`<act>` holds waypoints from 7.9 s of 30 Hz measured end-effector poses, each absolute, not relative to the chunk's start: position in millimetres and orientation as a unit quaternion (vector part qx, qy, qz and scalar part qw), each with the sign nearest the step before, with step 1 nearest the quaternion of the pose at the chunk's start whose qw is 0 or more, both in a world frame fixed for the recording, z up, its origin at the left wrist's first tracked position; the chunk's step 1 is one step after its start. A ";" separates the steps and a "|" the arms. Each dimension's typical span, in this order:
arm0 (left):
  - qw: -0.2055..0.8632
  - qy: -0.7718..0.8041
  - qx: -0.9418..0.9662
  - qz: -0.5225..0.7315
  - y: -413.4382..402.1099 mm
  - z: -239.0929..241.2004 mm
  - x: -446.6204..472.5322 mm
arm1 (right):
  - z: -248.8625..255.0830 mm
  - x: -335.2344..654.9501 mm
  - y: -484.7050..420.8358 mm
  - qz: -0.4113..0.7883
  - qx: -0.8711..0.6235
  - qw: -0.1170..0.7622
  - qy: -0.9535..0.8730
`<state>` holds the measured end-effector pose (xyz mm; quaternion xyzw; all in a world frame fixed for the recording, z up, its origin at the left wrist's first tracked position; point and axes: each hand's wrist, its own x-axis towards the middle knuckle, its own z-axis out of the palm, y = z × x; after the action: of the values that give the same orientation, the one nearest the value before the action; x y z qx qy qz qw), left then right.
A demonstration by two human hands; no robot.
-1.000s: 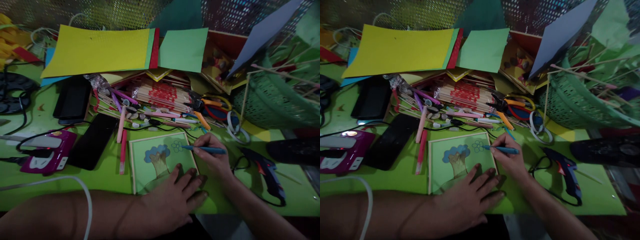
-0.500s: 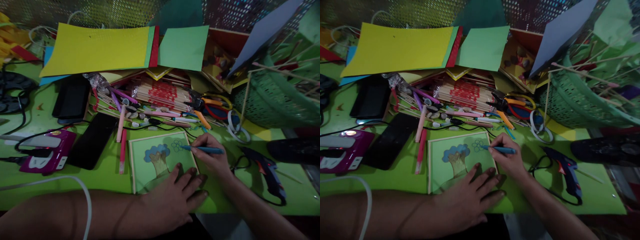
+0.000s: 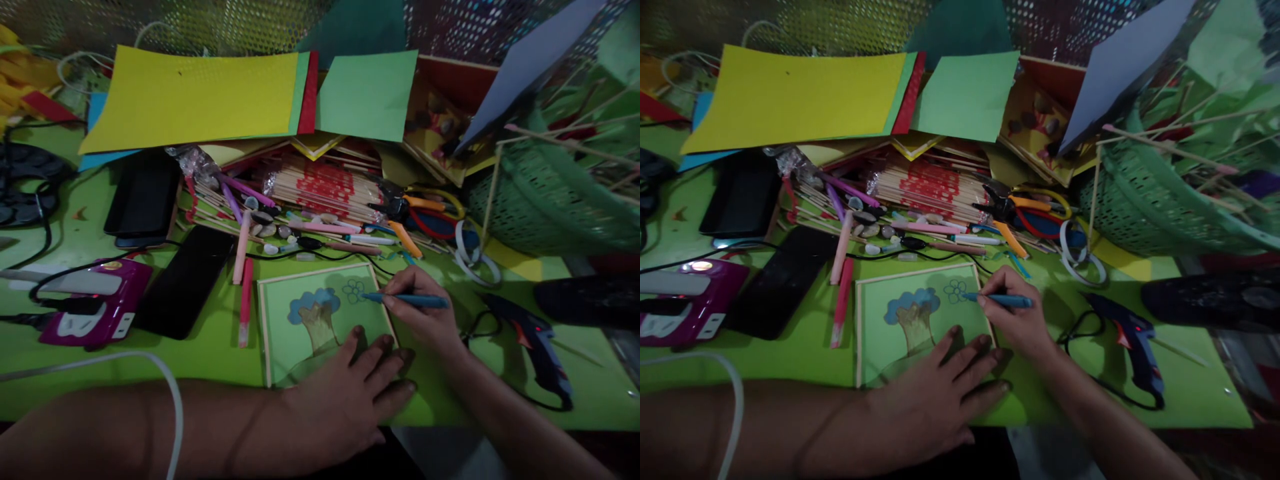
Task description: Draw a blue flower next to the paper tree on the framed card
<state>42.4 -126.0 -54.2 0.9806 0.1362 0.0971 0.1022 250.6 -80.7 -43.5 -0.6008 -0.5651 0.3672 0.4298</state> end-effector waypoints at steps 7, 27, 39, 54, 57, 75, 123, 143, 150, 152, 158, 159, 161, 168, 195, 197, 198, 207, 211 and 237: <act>0.097 0.138 0.981 0.100 -125.2 -53.6 42.2 | -42.8 250.3 -79.8 0.369 -0.603 0.429 -0.562; 0.093 0.134 0.982 0.092 -124.0 -50.9 41.9 | -47.9 251.7 -82.4 0.385 -0.581 0.419 -0.582; 0.094 0.138 0.981 0.094 -124.4 -51.0 41.7 | -48.5 252.3 -83.5 0.394 -0.579 0.405 -0.587; 0.098 0.137 0.981 0.096 -125.1 -52.8 42.4 | -47.9 251.6 -82.5 0.386 -0.579 0.403 -0.594; 0.100 0.137 0.980 0.101 -124.9 -53.1 42.1 | -47.7 251.2 -82.2 0.389 -0.583 0.411 -0.582; 0.094 0.137 0.981 0.102 -125.0 -53.0 41.3 | -49.1 247.8 -79.9 0.385 -0.588 0.413 -0.579; 0.094 0.137 0.981 0.098 -125.2 -53.3 42.2 | -51.0 247.2 -76.0 0.349 -0.602 0.446 -0.563; 0.089 0.137 0.982 0.098 -125.2 -55.3 43.0 | -47.8 247.6 -76.7 0.354 -0.603 0.449 -0.556; 0.090 0.138 0.981 0.099 -126.0 -54.1 42.2 | -49.4 252.0 -78.2 0.361 -0.595 0.466 -0.546; 0.090 0.137 0.981 0.100 -125.9 -53.6 42.0 | -50.1 251.9 -77.4 0.364 -0.596 0.460 -0.548; 0.090 0.136 0.982 0.099 -124.7 -52.2 41.4 | -47.4 249.3 -74.8 0.344 -0.612 0.443 -0.558; 0.091 0.135 0.982 0.099 -124.5 -52.0 41.3 | -46.8 248.9 -74.8 0.343 -0.613 0.443 -0.558; 0.092 0.135 0.981 0.100 -124.4 -51.9 41.0 | -45.9 248.6 -75.1 0.343 -0.610 0.447 -0.557; 0.097 0.133 0.981 0.100 -125.6 -54.5 42.1 | -47.8 249.7 -76.0 0.345 -0.611 0.447 -0.554; 0.097 0.133 0.981 0.099 -124.5 -52.8 41.6 | -46.3 250.3 -78.0 0.371 -0.604 0.436 -0.554; 0.097 0.132 0.981 0.100 -124.6 -52.8 41.6 | -46.7 250.6 -79.0 0.373 -0.598 0.445 -0.553; 0.098 0.132 0.981 0.100 -124.6 -53.0 41.6 | -46.8 250.5 -79.5 0.377 -0.594 0.448 -0.552; 0.096 0.137 0.981 0.101 -124.9 -53.9 42.6 | -47.0 248.7 -79.7 0.392 -0.576 0.427 -0.576; 0.099 0.137 0.981 0.096 -125.2 -53.9 42.5 | -46.9 248.3 -79.1 0.388 -0.573 0.424 -0.585; 0.094 0.138 0.982 0.089 -125.3 -51.4 41.6 | -49.6 257.3 -77.9 0.378 -0.567 0.533 -0.502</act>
<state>41.6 -125.3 -51.4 0.9819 0.1382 0.0892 0.0942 257.3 -77.9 -49.6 -0.5665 -0.5019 0.3777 0.5334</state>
